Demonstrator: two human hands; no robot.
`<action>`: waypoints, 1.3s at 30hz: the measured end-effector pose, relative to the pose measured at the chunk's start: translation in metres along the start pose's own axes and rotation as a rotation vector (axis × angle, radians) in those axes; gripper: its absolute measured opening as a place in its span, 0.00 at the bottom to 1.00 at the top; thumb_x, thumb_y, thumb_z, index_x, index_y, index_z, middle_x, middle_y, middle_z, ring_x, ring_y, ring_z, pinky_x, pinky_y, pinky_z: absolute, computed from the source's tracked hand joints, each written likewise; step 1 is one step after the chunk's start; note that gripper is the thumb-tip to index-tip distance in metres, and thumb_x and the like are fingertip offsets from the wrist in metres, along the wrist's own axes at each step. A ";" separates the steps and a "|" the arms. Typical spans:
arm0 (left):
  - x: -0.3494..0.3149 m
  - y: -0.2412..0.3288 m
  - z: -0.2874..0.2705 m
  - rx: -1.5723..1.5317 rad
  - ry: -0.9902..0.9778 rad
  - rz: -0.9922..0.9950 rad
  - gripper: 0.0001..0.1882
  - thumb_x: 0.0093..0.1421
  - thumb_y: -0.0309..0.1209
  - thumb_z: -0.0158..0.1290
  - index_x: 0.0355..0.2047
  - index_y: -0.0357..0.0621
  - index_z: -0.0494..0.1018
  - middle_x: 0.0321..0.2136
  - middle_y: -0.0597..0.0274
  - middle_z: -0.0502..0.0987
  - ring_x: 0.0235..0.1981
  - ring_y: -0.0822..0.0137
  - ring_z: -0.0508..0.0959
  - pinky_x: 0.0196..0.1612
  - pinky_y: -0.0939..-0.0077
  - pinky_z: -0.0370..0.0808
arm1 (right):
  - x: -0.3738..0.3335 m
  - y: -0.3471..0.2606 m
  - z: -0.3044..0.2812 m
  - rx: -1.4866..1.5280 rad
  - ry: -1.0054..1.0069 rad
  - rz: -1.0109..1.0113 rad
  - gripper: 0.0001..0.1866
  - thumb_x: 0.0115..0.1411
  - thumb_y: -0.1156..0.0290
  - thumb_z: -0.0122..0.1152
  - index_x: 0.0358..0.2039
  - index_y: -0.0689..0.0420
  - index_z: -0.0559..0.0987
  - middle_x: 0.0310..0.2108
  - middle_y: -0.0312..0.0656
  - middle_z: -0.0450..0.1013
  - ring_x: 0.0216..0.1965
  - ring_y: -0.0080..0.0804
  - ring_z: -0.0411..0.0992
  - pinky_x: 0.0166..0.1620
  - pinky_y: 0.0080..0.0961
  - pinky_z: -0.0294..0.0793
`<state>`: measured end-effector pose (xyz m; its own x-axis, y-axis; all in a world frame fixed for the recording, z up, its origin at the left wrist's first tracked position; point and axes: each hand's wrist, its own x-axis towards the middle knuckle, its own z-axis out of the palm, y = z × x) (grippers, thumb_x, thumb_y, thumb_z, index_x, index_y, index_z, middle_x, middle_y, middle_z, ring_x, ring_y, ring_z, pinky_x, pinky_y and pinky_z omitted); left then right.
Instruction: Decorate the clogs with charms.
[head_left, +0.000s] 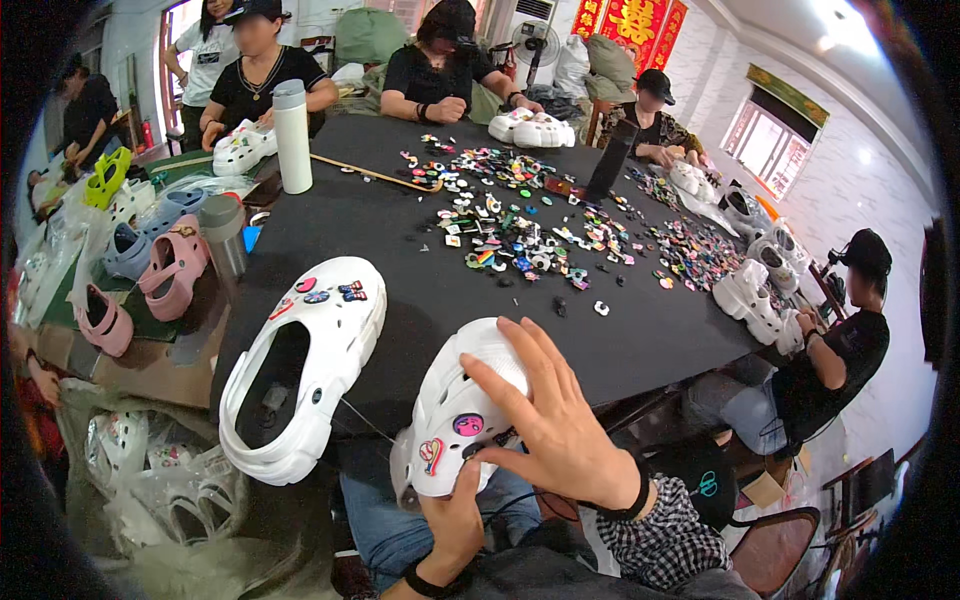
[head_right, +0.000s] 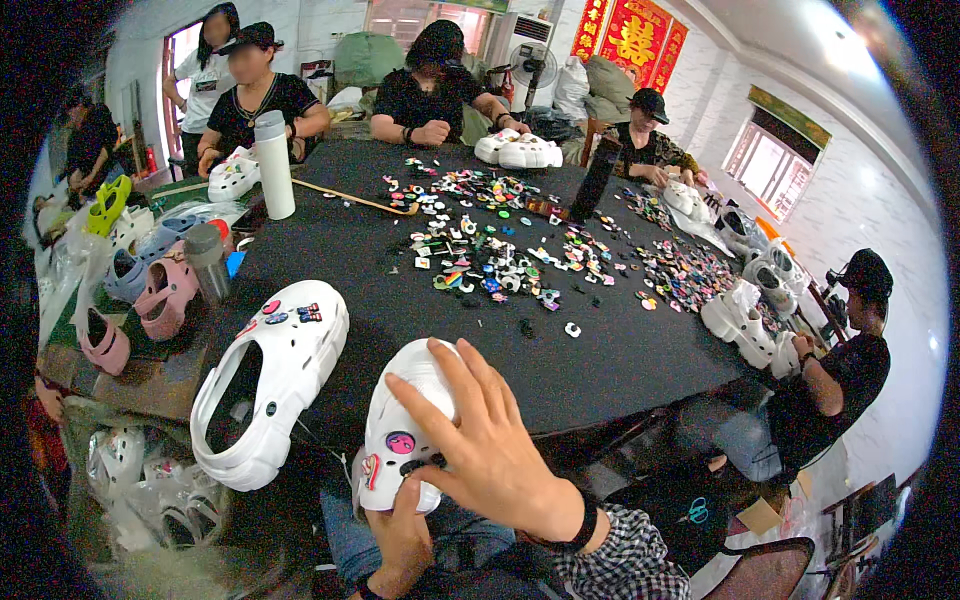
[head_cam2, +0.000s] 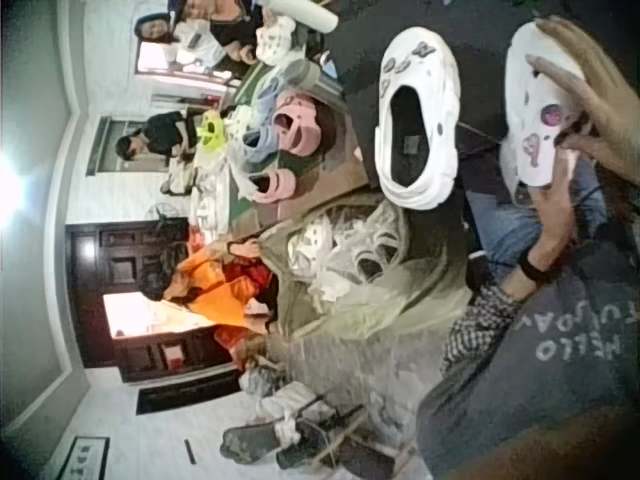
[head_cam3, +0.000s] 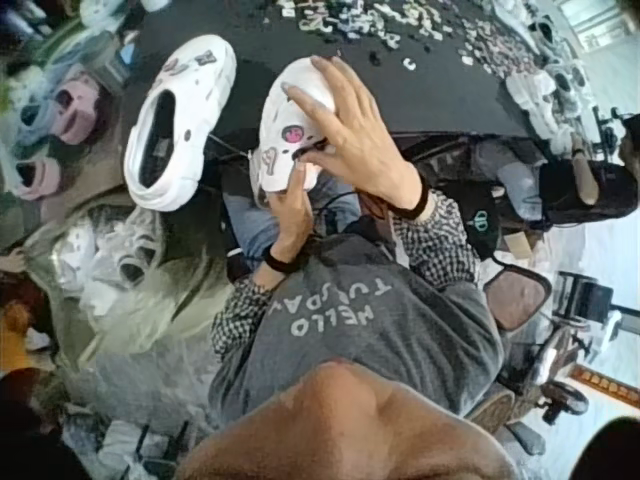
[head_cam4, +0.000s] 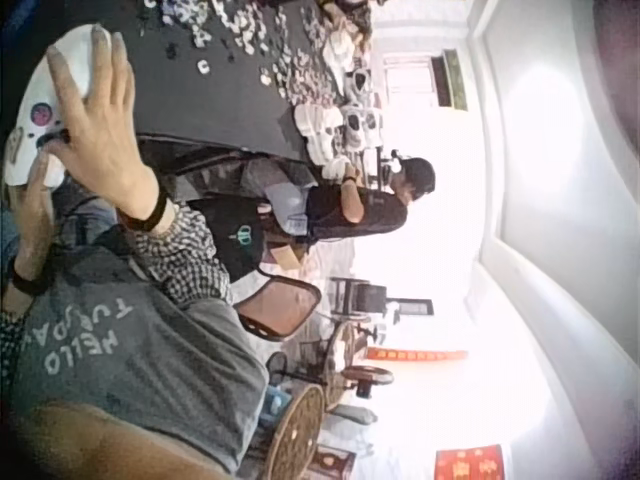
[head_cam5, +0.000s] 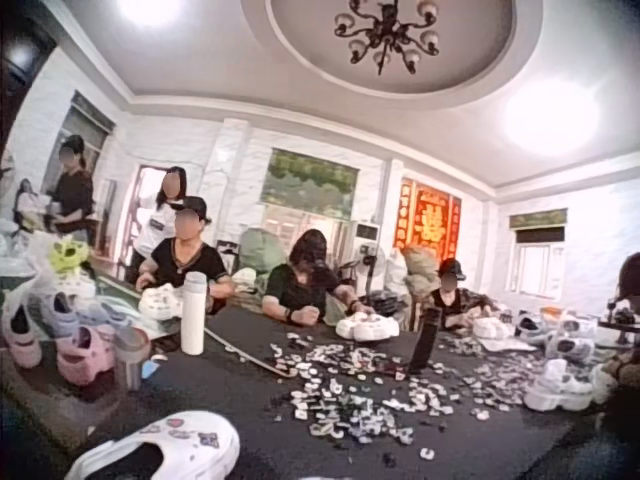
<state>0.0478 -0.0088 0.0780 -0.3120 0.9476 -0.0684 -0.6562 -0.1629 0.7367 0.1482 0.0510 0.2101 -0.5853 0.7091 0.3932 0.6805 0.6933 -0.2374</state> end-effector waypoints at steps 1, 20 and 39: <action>-0.001 -0.003 -0.001 -0.015 0.011 0.052 0.26 0.59 0.18 0.50 0.59 0.31 0.60 0.55 0.52 0.68 0.53 0.64 0.70 0.55 0.71 0.67 | -0.002 -0.002 0.002 -0.028 0.018 0.002 0.50 0.36 0.62 0.75 0.64 0.43 0.63 0.65 0.57 0.50 0.64 0.62 0.50 0.62 0.52 0.56; -0.004 -0.011 -0.007 -0.035 0.033 0.130 0.22 0.61 0.16 0.45 0.56 0.32 0.63 0.54 0.54 0.69 0.54 0.64 0.69 0.57 0.69 0.66 | -0.015 -0.012 0.036 -0.050 0.220 0.059 0.46 0.33 0.68 0.75 0.59 0.41 0.69 0.61 0.54 0.54 0.62 0.61 0.52 0.59 0.56 0.57; -0.025 0.076 0.005 0.647 -0.498 0.244 0.28 0.59 0.23 0.53 0.60 0.36 0.62 0.56 0.49 0.66 0.59 0.53 0.65 0.60 0.59 0.63 | 0.036 0.079 0.018 0.460 -0.092 0.073 0.46 0.47 0.59 0.73 0.65 0.48 0.59 0.64 0.54 0.51 0.66 0.53 0.49 0.64 0.41 0.57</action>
<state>0.0088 -0.0432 0.1391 0.0448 0.9414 0.3344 -0.0404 -0.3328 0.9421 0.1725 0.1338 0.1893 -0.5937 0.7523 0.2856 0.4678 0.6115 -0.6382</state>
